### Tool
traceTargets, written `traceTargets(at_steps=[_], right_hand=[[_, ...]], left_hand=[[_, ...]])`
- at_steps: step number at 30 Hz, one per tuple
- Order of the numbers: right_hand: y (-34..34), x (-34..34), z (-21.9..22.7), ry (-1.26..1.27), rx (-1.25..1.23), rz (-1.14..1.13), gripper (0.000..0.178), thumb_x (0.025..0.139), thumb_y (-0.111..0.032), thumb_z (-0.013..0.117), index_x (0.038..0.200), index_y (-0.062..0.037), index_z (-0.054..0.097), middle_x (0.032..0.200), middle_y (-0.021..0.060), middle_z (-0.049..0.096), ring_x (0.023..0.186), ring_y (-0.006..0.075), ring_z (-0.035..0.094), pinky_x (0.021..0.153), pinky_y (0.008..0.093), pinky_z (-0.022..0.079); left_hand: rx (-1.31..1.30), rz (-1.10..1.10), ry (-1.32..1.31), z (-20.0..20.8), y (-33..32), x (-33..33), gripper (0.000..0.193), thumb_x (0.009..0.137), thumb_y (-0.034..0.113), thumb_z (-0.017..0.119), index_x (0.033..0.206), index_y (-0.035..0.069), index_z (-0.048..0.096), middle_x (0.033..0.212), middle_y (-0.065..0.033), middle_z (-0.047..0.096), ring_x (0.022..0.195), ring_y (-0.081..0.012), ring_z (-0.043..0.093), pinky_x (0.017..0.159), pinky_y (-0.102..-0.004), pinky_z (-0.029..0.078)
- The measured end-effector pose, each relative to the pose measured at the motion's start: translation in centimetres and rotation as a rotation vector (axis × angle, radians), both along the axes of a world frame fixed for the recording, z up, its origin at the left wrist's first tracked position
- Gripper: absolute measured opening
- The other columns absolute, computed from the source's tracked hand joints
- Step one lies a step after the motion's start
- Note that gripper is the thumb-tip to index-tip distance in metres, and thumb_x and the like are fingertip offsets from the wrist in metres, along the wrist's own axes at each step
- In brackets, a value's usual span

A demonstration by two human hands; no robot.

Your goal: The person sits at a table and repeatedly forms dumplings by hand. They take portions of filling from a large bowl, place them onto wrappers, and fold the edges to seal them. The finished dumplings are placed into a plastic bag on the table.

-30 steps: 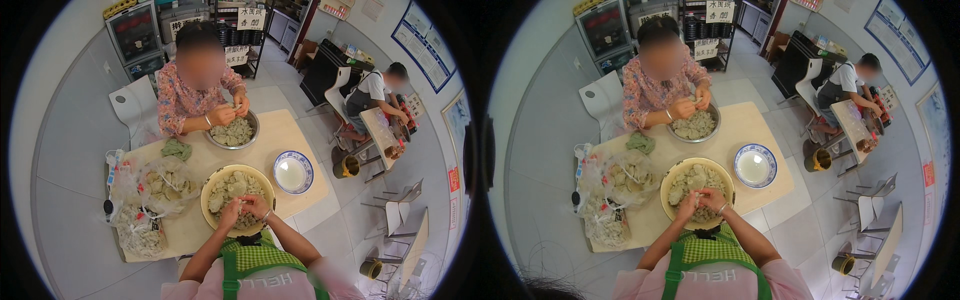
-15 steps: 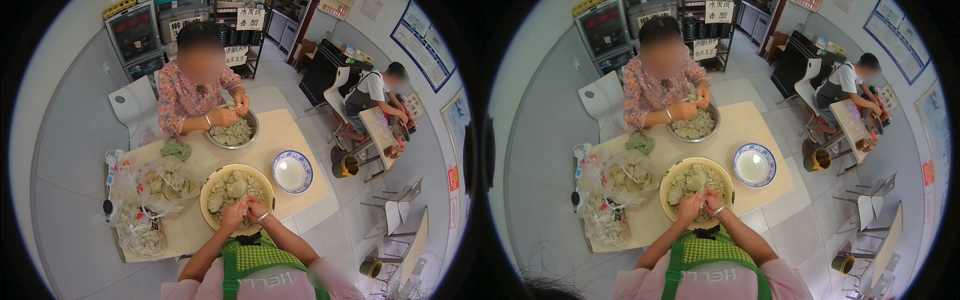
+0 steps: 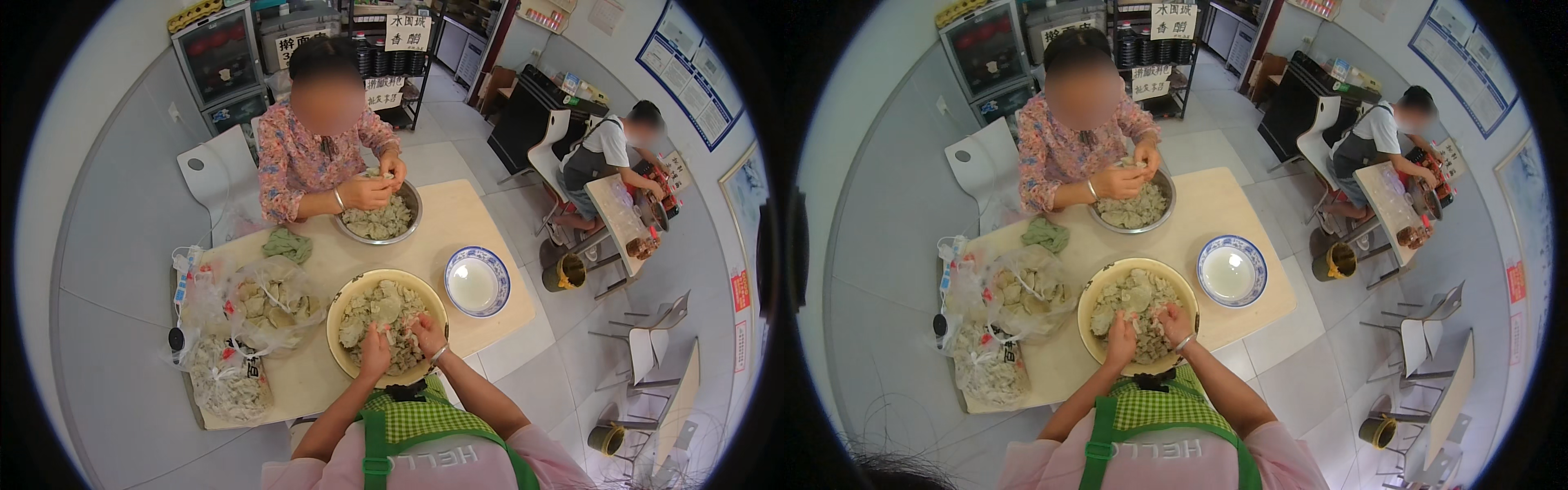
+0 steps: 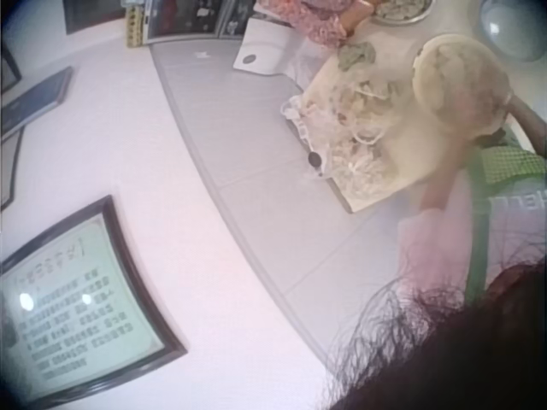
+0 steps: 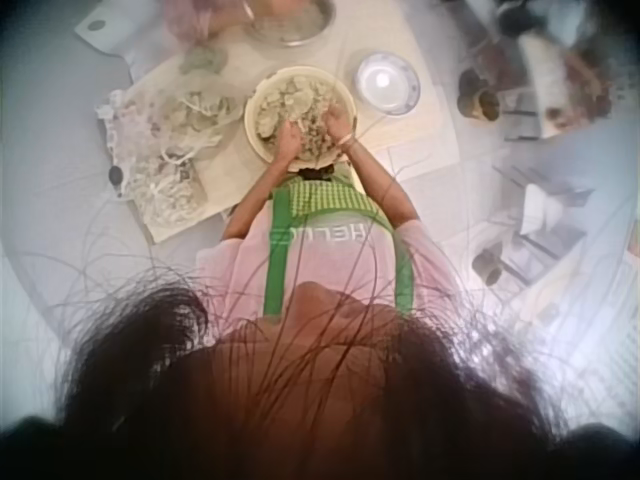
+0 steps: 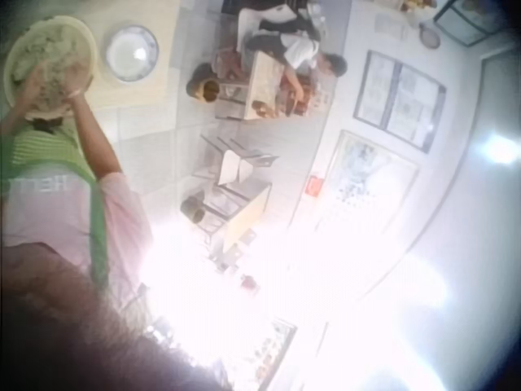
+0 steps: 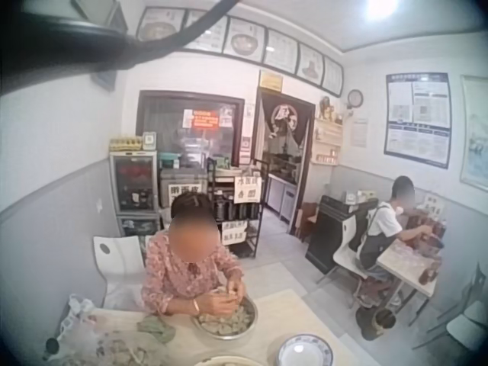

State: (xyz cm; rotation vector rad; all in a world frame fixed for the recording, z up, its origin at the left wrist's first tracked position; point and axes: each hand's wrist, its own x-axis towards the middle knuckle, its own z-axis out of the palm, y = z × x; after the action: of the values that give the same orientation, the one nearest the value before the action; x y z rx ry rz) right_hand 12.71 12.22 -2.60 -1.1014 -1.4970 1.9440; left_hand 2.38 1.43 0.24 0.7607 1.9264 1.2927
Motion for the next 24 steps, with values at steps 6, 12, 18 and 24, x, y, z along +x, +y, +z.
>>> traceTargets(at_steps=[6,12,18,24], right_hand=[[-2.4,-1.0,3.6,-0.290,0.754,0.323,0.036,0.081,-0.009,0.045,0.116,-0.0030,0.043,0.071,0.0144,0.058,0.060,0.0285,0.056,0.056,0.0359,0.044],[-2.2,-1.3,4.3,-0.426,0.767,0.359,0.035,0.081,-0.009,0.044,0.115,-0.0057,0.045,0.072,0.0198,0.056,0.064,0.0347,0.056,0.060,0.0407,0.044],[0.2,-0.2,1.6,-0.239,0.499,0.134,0.030,0.078,-0.006,0.051,0.108,-0.0053,0.050,0.070,0.0128,0.057,0.067,0.0274,0.058,0.059,0.0322,0.047],[-2.9,-1.4,4.6,-0.108,0.891,0.251,0.032,0.075,-0.003,0.056,0.106,-0.0039,0.051,0.070,0.0118,0.057,0.065,0.0253,0.058,0.062,0.0290,0.048]], left_hand=[[0.026,-0.118,-0.186,-0.6,0.8,-0.5,0.035,0.089,0.036,0.042,0.084,0.001,0.045,0.063,-0.0090,0.043,0.053,-0.0179,0.039,0.052,-0.0332,0.035],[0.141,-0.116,0.290,0.3,0.4,0.0,0.035,0.090,0.030,0.041,0.074,-0.001,0.041,0.061,-0.0119,0.040,0.054,-0.0218,0.041,0.053,-0.0348,0.035],[0.045,0.046,-0.501,-0.5,0.4,-0.7,0.031,0.092,0.029,0.035,0.093,0.000,0.046,0.069,-0.0073,0.049,0.063,-0.0206,0.048,0.060,-0.0358,0.040],[0.306,0.095,-1.313,1.0,0.7,-1.3,0.046,0.091,0.035,0.035,0.124,0.002,0.032,0.111,-0.0084,0.046,0.096,-0.0198,0.048,0.084,-0.0360,0.041]])
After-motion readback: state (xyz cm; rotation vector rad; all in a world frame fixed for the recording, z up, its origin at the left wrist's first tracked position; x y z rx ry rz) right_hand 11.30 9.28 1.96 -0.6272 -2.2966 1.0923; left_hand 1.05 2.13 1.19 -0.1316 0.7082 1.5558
